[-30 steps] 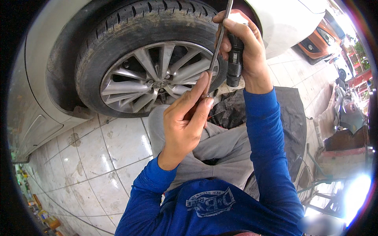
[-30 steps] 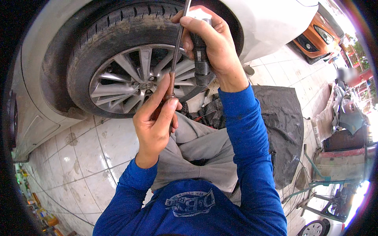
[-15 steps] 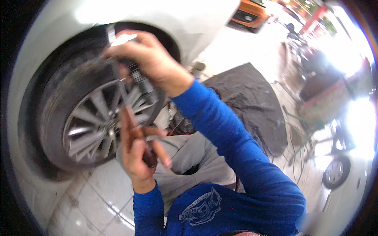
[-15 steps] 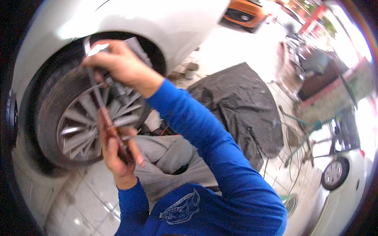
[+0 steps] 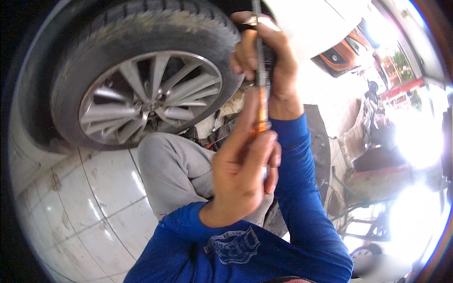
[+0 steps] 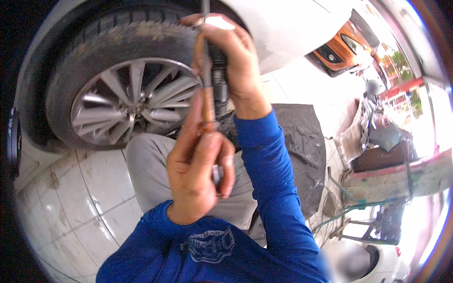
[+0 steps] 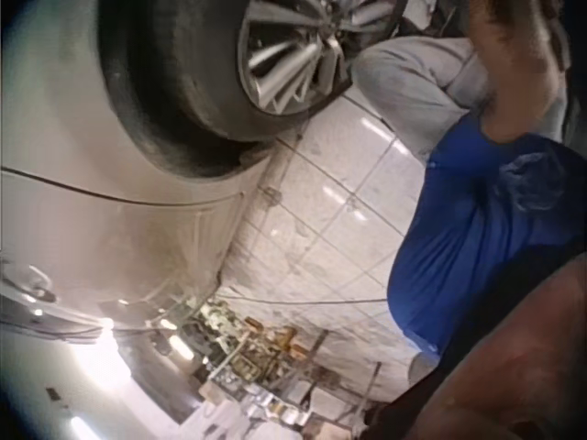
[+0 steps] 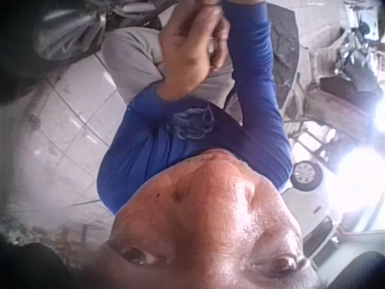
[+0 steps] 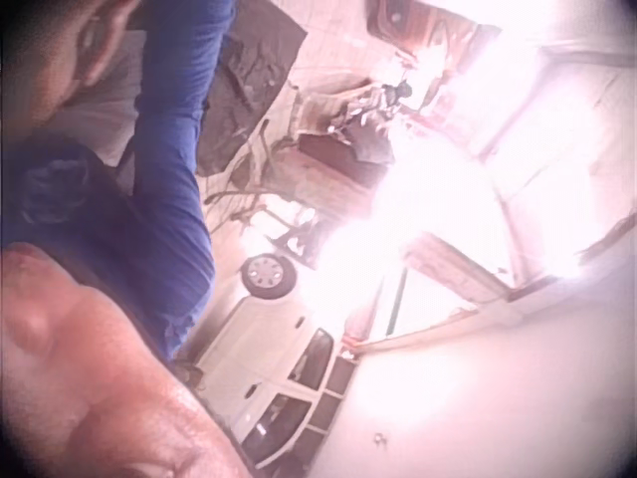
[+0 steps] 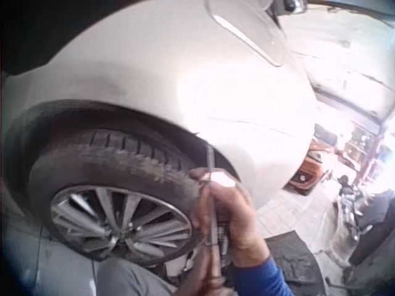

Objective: The person uses a screwdriver to remove fasteners from a car wheel area, then removes a protective mat and positions a car bumper under the vehicle. They attach a chain hoist to the bumper and use pliers to tighten the hoist, securing the bumper in place.

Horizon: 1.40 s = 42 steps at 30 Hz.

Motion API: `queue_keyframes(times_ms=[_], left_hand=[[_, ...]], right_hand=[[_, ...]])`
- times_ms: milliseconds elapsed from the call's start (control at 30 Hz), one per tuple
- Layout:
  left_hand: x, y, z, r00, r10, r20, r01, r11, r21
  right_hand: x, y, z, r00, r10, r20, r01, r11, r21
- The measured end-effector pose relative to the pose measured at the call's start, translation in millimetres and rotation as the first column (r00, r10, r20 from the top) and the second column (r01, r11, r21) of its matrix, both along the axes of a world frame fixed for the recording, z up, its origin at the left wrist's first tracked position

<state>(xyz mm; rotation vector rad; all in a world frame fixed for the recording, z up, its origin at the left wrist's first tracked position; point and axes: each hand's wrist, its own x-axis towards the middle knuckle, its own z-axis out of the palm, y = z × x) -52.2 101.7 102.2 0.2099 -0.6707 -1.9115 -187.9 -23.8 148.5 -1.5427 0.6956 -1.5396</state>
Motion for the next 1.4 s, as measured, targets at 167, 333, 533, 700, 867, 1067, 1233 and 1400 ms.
queue_keyframes(times_ms=[167, 333, 533, 700, 867, 1067, 1233, 1400], left_hand=[[-30.7, 12.5, 19.6, 0.962, 0.042, -0.269, -0.043, 0.999, 0.002], [-48.6, 23.5, 56.7, 0.898, 0.053, -0.436, -0.102, 0.991, -0.09], [-55.7, 25.7, 78.8, 0.869, 0.086, -0.487, -0.142, 0.987, -0.08], [-21.0, 10.7, 39.7, 0.926, 0.087, -0.369, -0.18, 0.957, -0.226], [40.5, 0.2, -41.0, 0.991, -0.129, -0.043, 0.115, 0.963, -0.244], [65.5, -42.8, -68.6, 0.975, -0.013, 0.22, 0.08, 0.951, -0.299], [64.7, -57.3, -58.0, 0.985, -0.067, 0.161, 0.105, 0.965, -0.241], [69.5, -65.4, -55.3, 0.984, -0.179, 0.024, 0.181, 0.971, -0.158]], right_hand=[[1.4, -6.2, 5.1, 0.991, 0.136, 0.008, -0.136, 0.985, 0.11], [-13.4, -8.4, 27.2, 0.875, 0.473, 0.107, -0.484, 0.85, 0.206], [-18.3, 4.4, 27.9, 0.873, 0.474, 0.116, -0.488, 0.848, 0.209], [11.6, 18.8, 18.1, 0.996, 0.087, 0.036, -0.093, 0.973, 0.21], [14.1, 35.5, -1.1, 0.848, -0.371, -0.378, 0.452, 0.879, 0.15], [22.4, 34.7, 19.4, 0.928, -0.232, -0.292, 0.307, 0.919, 0.248], [33.3, 32.9, 22.1, 0.853, -0.306, -0.423, 0.395, 0.908, 0.139], [37.7, 28.5, 22.6, 0.866, -0.304, -0.398, 0.375, 0.92, 0.113]])
